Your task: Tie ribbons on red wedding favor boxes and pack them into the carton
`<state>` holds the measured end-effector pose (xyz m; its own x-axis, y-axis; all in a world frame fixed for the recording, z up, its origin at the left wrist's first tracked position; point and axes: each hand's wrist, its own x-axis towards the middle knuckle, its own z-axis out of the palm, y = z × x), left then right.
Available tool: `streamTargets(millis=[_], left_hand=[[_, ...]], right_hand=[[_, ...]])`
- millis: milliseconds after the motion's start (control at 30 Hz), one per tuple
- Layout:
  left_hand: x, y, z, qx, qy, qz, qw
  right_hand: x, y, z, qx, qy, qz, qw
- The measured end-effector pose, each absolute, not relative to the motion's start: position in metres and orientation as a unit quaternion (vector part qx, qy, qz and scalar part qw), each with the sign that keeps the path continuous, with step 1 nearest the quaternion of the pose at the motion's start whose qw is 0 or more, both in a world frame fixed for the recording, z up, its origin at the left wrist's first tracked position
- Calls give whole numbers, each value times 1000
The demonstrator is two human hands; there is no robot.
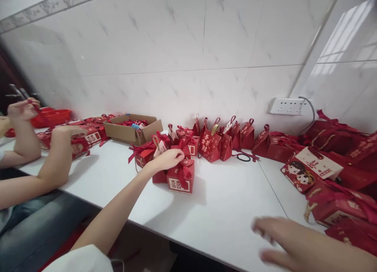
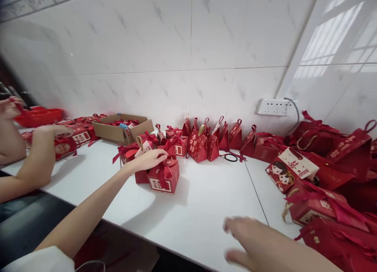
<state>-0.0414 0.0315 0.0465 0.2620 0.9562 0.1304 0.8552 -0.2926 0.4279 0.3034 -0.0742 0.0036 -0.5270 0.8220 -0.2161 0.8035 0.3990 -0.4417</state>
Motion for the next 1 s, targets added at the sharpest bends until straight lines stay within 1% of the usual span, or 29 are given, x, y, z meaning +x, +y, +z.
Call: streamTargets(millis=[33,67,167,233,333,500,600,700,833,1000], left_hand=[[-42,31,44,785,576,176,142],[-41,29,42,789,572,171,144],[-34,18,38,801,554,164,155],[-27,10,37,810,537,159,174],[-17,4,34,813,515,172,212],[2,22,25,784,470,191,357],[14,36,11,785,435,199,395],[23,42,-7,775,426,255,391],[28,39,-23,767,413,360,333],[34,31,-31,751,416,391,332]], right_hand=[[281,-64,4,-469,-837,281,18],[258,-53,3,-459,-834,303,42],[204,-27,-2,-458,-803,350,152],[191,-15,-8,-451,-773,390,219],[203,3,-13,-448,-736,436,259],[245,29,-14,-466,-667,494,307],[257,33,-21,-473,-640,506,332],[260,28,-29,-474,-612,529,347],[259,20,-32,-471,-601,526,376],[250,13,-29,-467,-601,491,424]])
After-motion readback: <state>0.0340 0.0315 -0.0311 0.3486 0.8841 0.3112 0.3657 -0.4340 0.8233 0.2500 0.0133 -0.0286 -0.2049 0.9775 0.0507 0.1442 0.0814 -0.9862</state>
